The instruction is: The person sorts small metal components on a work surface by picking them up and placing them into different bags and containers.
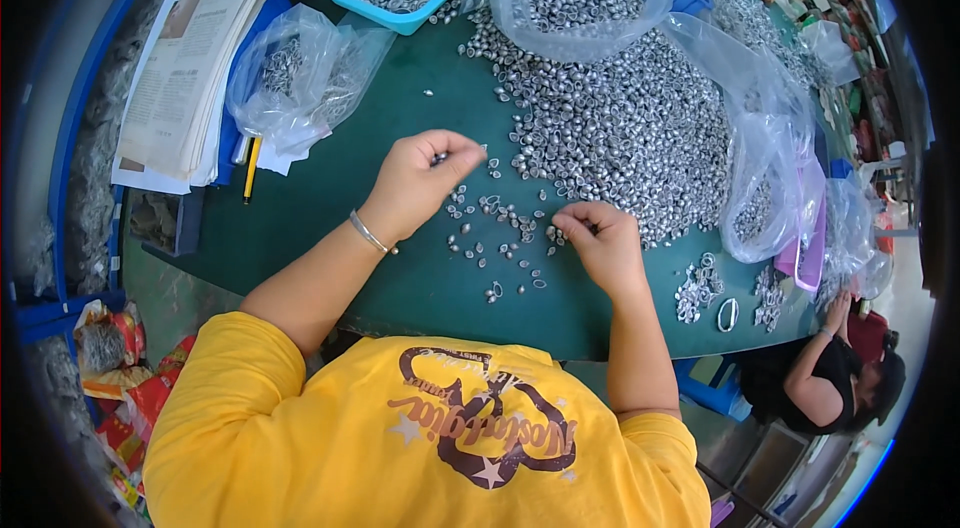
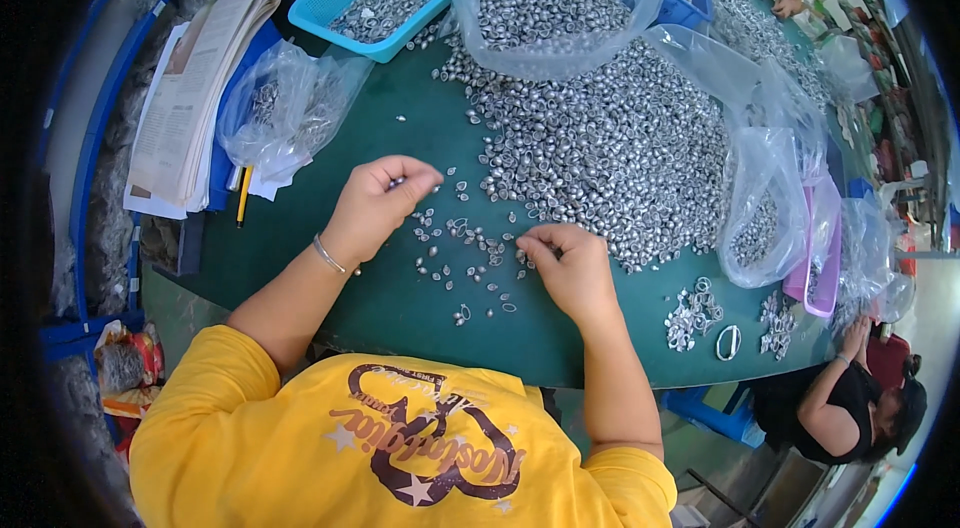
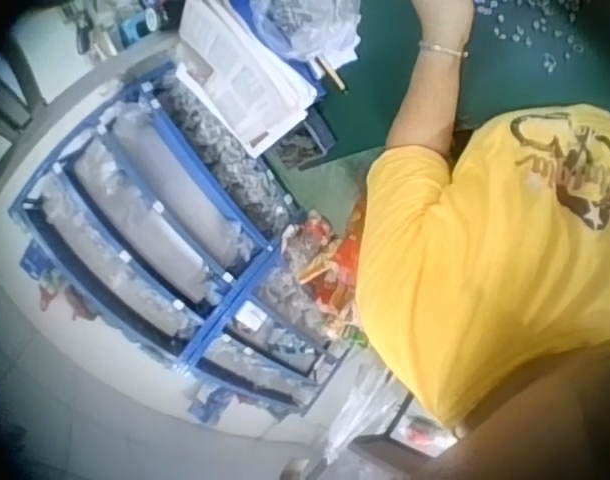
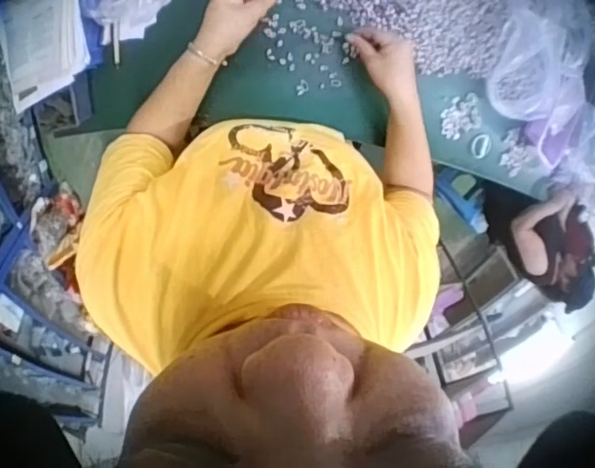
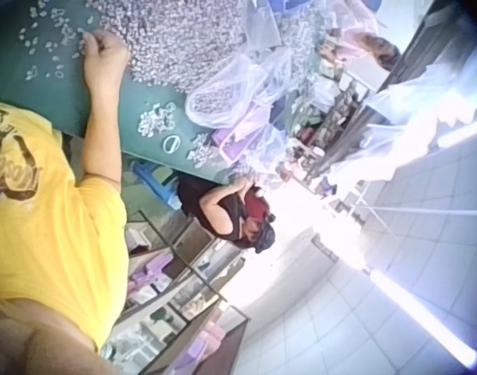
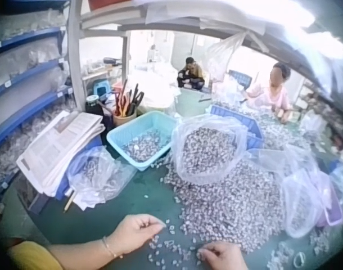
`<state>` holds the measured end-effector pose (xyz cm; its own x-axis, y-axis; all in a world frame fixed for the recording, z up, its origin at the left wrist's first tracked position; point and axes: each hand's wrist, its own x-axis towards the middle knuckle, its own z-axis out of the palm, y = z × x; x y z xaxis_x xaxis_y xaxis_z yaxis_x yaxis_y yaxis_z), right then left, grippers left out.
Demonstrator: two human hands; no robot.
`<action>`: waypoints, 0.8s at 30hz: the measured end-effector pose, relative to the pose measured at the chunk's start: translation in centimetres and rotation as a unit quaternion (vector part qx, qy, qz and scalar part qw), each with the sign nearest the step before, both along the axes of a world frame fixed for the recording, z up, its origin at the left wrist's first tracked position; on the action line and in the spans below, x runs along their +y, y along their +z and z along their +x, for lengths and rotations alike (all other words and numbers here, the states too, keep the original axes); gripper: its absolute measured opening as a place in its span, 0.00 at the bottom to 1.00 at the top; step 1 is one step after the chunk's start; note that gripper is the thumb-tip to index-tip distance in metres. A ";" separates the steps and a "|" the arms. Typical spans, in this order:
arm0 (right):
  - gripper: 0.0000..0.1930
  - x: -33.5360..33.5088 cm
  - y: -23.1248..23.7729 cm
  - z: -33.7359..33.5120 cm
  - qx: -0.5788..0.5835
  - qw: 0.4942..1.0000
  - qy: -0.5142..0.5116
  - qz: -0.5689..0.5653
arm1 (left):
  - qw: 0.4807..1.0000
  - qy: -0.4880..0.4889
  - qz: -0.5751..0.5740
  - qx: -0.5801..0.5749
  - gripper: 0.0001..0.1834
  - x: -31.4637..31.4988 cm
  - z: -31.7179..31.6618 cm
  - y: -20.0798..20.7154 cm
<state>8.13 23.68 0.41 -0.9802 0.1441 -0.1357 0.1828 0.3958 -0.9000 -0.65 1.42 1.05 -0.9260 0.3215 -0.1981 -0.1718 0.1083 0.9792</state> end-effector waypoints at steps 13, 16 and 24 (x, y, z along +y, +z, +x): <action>0.06 -1.4 0.0 1.5 0.091 0.927 0.080 0.354 | 0.888 -0.179 -0.234 0.353 0.05 0.3 1.1 -2.4; 0.06 -0.7 -0.3 1.6 0.084 0.991 0.058 0.082 | 0.937 -0.153 -0.181 0.257 0.04 0.1 1.0 -1.3; 0.09 -0.5 0.2 1.6 -0.154 0.783 0.023 -0.602 | 0.979 -0.159 -0.057 0.111 0.05 0.8 2.1 0.2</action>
<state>9.70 23.23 0.60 -0.8743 -0.3058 -0.3771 0.4759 -0.6928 -0.5418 1.43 2.25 1.22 -0.8064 0.5888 -0.0555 0.1034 0.2328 0.9670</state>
